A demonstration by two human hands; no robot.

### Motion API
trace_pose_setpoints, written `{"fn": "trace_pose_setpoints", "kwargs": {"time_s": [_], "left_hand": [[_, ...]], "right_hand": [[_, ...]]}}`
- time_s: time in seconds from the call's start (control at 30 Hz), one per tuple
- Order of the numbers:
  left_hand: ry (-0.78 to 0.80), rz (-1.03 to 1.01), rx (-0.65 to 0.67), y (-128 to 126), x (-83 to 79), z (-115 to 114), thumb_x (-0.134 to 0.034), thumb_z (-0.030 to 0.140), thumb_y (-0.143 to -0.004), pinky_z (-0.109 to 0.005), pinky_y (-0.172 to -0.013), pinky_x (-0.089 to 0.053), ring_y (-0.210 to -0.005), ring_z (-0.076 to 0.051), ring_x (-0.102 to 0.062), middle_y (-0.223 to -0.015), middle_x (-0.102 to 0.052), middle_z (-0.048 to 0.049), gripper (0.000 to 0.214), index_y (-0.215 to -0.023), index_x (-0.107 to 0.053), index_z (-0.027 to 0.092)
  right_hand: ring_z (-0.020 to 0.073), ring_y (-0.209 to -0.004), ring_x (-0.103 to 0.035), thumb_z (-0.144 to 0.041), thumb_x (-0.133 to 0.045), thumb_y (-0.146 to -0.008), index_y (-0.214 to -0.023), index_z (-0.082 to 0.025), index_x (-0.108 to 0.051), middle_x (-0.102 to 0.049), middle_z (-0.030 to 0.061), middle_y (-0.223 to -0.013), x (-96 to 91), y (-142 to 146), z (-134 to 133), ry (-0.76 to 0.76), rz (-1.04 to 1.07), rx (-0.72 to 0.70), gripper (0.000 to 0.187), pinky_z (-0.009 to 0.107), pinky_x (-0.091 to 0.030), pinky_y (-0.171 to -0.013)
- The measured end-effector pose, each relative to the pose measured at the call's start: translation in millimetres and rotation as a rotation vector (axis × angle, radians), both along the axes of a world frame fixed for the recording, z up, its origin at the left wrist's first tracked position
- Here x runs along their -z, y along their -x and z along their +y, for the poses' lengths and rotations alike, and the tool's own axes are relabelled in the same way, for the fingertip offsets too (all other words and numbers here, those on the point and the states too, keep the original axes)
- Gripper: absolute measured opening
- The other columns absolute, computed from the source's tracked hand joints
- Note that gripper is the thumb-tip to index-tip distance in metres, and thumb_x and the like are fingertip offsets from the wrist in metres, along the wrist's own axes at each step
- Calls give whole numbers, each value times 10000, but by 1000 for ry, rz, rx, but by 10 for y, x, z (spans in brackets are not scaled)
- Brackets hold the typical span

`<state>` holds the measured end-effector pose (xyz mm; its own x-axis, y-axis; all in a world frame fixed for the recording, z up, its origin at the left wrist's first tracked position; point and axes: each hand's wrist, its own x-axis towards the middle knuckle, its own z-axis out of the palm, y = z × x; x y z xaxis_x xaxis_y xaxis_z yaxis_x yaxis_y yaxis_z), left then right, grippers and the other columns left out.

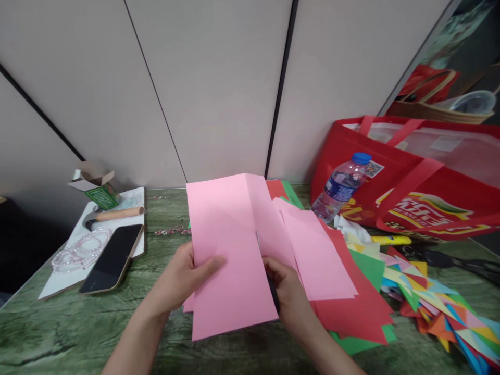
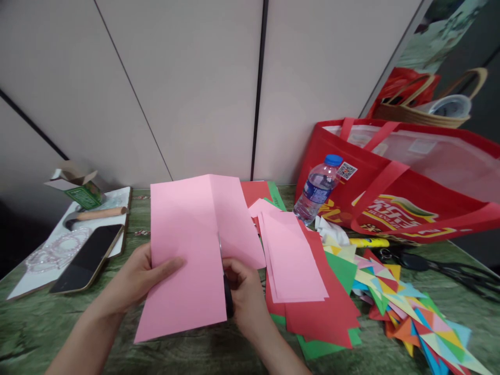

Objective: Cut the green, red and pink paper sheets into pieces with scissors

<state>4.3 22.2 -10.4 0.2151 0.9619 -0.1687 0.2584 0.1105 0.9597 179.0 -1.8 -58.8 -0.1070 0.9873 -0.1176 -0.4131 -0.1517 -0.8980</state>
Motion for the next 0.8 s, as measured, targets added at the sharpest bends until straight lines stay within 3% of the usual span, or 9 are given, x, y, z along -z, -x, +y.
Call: {"fn": "trace_pose_setpoints", "kwargs": {"time_s": [0.17, 0.33, 0.57, 0.7, 0.8], "left_hand": [[12, -41, 3, 6, 18, 0, -646, 321, -707, -217, -463, -440, -576, -139, -570, -725, -664, -33, 183, -789, -627, 159], [65, -214, 21, 45, 74, 24, -613, 322, -750, -255, -558, -487, -644, -153, -609, -808, -689, -50, 177, -833, -635, 167], [-3, -421, -179, 27, 71, 60, -664, 383, -685, -276, -556, -497, -619, -169, -621, -711, -685, -21, 252, -809, -628, 168], [-44, -315, -307, 19, 117, 74, -669, 374, -681, -253, -497, -475, -536, -138, -586, -652, -662, -4, 226, -736, -625, 159], [-80, -187, -329, 30, 151, 84, -657, 398, -681, -237, -453, -443, -510, -136, -566, -616, -642, -4, 251, -698, -618, 150]], "right_hand": [[170, -591, -621, -183, -713, -535, -681, -212, -695, -697, -25, -625, -18, 4, -3, 1, -2, 16, 150, 276, -473, -560], [172, -603, -608, -163, -708, -551, -703, -213, -687, -685, -25, -624, -2, 1, -18, -49, -30, 4, 161, 287, -474, -581], [150, -596, -578, -39, -612, -582, -687, -196, -653, -658, -24, -633, 88, 0, -48, -127, -126, -16, 194, 252, -443, -567], [148, -607, -568, -10, -583, -576, -708, -189, -634, -649, -21, -660, 114, -3, -55, -144, -144, -47, 228, 249, -441, -579], [137, -593, -552, 15, -572, -552, -684, -190, -612, -623, -32, -640, 105, 6, -58, -136, -142, -45, 247, 232, -427, -562]]}}
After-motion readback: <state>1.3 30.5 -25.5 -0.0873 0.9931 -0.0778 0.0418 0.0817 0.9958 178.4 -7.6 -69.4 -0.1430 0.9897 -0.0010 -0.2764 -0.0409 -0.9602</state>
